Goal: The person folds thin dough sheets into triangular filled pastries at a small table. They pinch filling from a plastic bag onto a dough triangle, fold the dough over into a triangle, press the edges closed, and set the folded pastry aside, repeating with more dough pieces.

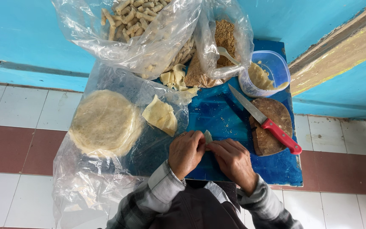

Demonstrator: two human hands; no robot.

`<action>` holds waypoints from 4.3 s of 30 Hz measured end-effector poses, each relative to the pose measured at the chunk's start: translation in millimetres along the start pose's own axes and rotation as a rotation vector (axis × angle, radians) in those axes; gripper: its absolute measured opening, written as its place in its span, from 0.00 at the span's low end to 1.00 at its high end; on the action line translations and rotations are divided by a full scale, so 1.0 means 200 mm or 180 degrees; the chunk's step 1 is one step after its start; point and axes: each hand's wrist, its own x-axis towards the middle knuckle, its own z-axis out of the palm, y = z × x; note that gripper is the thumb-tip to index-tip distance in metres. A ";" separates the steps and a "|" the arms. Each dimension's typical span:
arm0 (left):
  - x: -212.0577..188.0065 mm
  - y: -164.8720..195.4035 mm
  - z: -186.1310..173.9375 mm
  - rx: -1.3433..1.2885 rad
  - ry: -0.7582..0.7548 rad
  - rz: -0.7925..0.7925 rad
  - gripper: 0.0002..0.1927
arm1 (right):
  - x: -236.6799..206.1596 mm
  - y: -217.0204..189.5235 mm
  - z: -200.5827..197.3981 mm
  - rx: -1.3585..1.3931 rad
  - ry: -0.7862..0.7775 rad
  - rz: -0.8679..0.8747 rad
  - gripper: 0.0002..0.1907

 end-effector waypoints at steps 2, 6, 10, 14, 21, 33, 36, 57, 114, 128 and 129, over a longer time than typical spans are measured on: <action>-0.01 -0.01 0.00 -0.0021 0.0019 -0.0023 0.08 | -0.01 -0.01 0.00 -0.0079 0.0119 -0.0167 0.13; -0.01 -0.01 -0.02 -0.0189 -0.0059 -0.0030 0.04 | 0.01 0.02 0.01 0.0113 -0.0035 -0.0144 0.11; -0.05 0.00 -0.07 -0.0195 -0.0015 0.0314 0.05 | 0.02 0.05 0.04 0.0617 -0.0162 0.0300 0.07; -0.11 0.04 -0.08 0.0071 -0.0037 0.0561 0.07 | 0.02 0.08 0.06 0.0886 -0.0332 0.0652 0.06; -0.07 0.02 -0.04 0.0295 -0.0091 0.0331 0.05 | 0.01 0.03 0.07 0.0805 -0.0173 0.1248 0.06; -0.05 0.00 -0.07 -0.0112 0.0077 0.0402 0.05 | -0.01 -0.03 0.07 0.0129 0.0187 0.0464 0.06; -0.07 -0.01 -0.06 0.0228 0.0151 0.0746 0.06 | 0.01 0.03 0.08 0.0442 0.0006 0.0835 0.05; -0.02 -0.05 -0.05 0.0352 -0.0056 0.0793 0.07 | 0.02 0.01 0.10 0.0153 0.0163 0.0834 0.08; -0.05 -0.10 -0.04 0.0145 0.0023 0.0642 0.06 | 0.04 0.11 -0.08 -0.1397 -0.0961 -0.0788 0.32; -0.05 -0.08 -0.03 0.0166 0.0006 0.0560 0.05 | 0.04 0.05 -0.09 -0.0096 -0.0179 -0.0048 0.16; -0.04 -0.08 -0.03 0.0147 -0.0018 0.0519 0.04 | 0.03 0.03 -0.06 0.0117 -0.0178 -0.0005 0.16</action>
